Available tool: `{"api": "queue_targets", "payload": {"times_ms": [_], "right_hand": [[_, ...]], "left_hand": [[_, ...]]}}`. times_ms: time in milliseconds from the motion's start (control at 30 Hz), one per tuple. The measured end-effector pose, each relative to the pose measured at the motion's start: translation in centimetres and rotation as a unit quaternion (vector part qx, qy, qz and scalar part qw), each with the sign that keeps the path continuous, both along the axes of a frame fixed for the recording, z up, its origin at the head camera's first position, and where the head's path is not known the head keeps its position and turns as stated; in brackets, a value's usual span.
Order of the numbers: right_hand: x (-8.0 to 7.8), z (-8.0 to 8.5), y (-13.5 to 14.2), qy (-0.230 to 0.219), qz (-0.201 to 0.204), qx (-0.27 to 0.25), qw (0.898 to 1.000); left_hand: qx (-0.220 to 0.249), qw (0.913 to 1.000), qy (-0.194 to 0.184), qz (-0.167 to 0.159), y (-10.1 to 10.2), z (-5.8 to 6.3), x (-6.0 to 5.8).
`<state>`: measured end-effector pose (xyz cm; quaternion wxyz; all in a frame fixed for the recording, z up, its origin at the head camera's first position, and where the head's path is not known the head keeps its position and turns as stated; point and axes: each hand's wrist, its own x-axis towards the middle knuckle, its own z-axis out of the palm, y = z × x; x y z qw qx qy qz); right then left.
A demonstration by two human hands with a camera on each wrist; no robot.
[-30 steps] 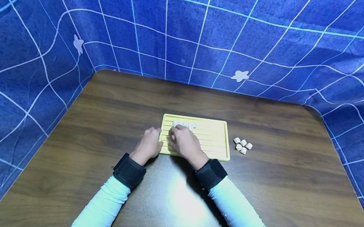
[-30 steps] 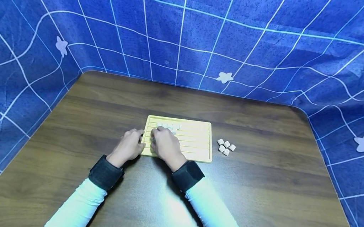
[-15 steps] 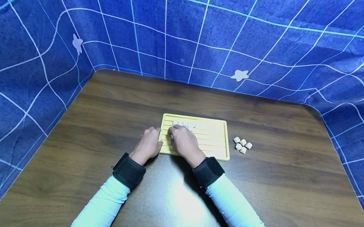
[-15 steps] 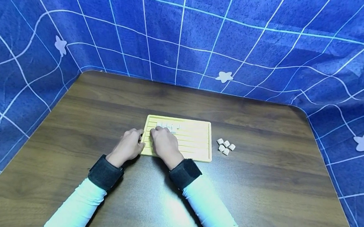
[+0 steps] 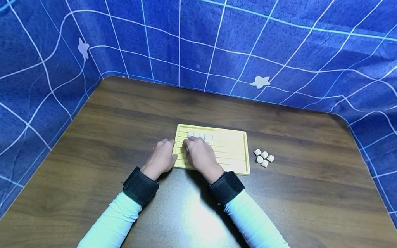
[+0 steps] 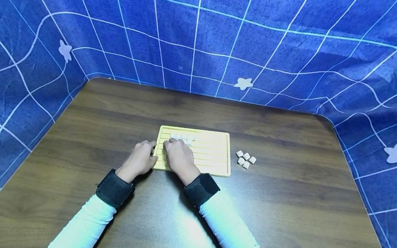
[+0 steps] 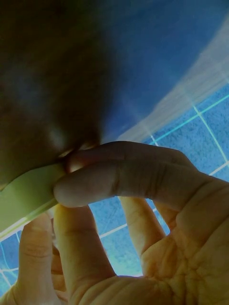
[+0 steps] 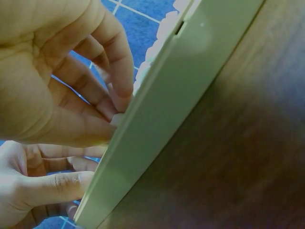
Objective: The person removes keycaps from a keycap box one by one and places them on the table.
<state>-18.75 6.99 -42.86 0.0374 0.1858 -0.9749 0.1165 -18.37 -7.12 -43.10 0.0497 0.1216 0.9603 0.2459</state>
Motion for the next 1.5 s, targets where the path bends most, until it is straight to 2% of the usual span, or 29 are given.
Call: {"api": "queue_targets", "payload": {"times_ms": [267, 433, 700, 833, 1000, 1267, 1500], "right_hand": [[0.3, -0.1, 0.8, 0.013, 0.016, -0.034, 0.999], [0.6, 0.0, 1.7, 0.027, 0.026, -0.051, 0.998], [1.2, 0.3, 3.4, 0.044, 0.020, -0.055, 0.997], [1.6, 0.1, 4.6, 0.069, 0.029, -0.074, 0.995], [2.3, 0.0, 6.8, 0.095, 0.038, -0.095, 0.990], [3.6, 0.3, 10.9, 0.099, 0.000, -0.089, 0.991], [4.4, -0.5, 14.2, 0.099, -0.025, -0.078, 0.992]], "left_hand": [[0.002, 1.0000, 0.005, -0.005, 0.0, -0.1, 0.0], [0.002, 1.0000, -0.007, -0.003, -0.1, 0.0, -0.1], [-0.006, 0.9997, -0.022, -0.005, -0.1, 0.0, -0.2], [-0.002, 0.9996, -0.028, -0.004, -0.1, 0.0, -0.3], [0.001, 0.9998, -0.018, -0.012, 0.1, -0.1, -0.3], [0.000, 0.9995, -0.029, -0.014, 0.1, 0.2, -0.4], [-0.008, 0.9993, -0.034, -0.014, 0.1, -0.1, -0.5]]}}
